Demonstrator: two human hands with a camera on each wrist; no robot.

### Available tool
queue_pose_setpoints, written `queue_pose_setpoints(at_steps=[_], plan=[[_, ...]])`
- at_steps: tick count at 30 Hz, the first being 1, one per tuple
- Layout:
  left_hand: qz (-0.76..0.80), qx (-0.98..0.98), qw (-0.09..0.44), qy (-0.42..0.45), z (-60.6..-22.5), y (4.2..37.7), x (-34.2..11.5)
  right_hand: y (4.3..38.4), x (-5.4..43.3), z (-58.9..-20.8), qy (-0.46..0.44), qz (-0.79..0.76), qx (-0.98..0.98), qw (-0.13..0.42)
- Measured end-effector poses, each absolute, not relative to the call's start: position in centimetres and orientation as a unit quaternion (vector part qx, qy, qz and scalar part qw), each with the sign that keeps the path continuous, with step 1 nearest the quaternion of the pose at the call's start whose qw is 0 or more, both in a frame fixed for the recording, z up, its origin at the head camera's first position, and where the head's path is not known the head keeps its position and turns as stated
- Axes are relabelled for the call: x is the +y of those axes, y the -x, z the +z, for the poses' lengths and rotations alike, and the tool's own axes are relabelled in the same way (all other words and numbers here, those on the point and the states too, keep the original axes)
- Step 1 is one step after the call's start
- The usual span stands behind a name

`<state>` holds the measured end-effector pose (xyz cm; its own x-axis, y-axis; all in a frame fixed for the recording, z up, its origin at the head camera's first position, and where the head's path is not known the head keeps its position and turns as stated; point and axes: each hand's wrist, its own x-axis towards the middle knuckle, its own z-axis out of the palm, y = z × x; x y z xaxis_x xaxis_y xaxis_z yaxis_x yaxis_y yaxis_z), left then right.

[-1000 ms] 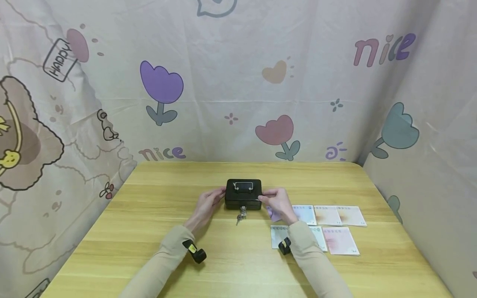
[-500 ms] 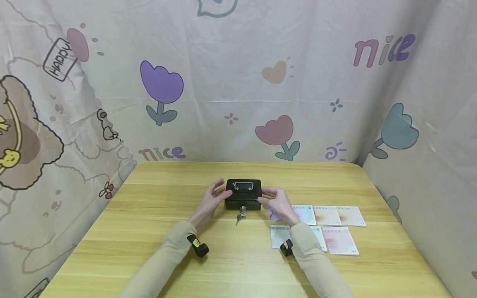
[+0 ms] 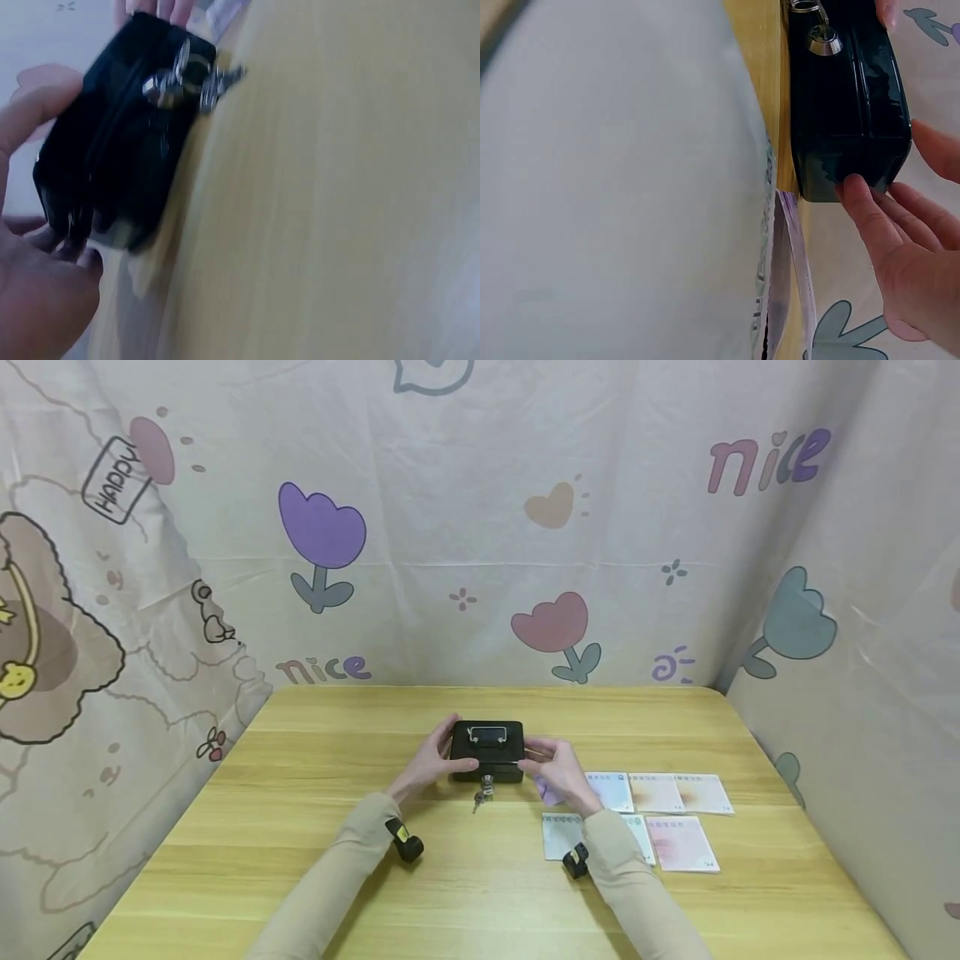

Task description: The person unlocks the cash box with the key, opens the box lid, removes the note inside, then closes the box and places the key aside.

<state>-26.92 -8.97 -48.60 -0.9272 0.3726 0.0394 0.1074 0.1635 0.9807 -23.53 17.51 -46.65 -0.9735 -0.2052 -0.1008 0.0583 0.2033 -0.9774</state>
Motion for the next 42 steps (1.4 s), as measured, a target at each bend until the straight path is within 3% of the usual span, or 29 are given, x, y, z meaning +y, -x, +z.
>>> queue_pose_setpoints(at_steps=[9,16,23,33,42], plan=[[0.572,0.793,0.104,-0.184,-49.0,27.6,-10.4,23.2,16.9,-46.5,0.04,-0.617,0.781,0.089],[0.561,0.806,0.093,-0.163,-49.1,27.4,-10.6,22.6,15.9,-46.3,-0.01,-0.585,0.81,0.042],[0.556,0.816,0.072,-0.142,-49.1,27.0,-10.6,21.8,14.0,-46.6,-0.01,-0.569,0.819,0.075],[0.543,0.83,0.04,-0.123,-49.4,26.9,-10.6,21.4,12.5,-47.0,-0.019,-0.601,0.796,0.075],[0.537,0.833,0.036,-0.126,-49.2,26.9,-10.5,20.6,10.6,-48.1,-0.101,-0.667,0.735,0.073]])
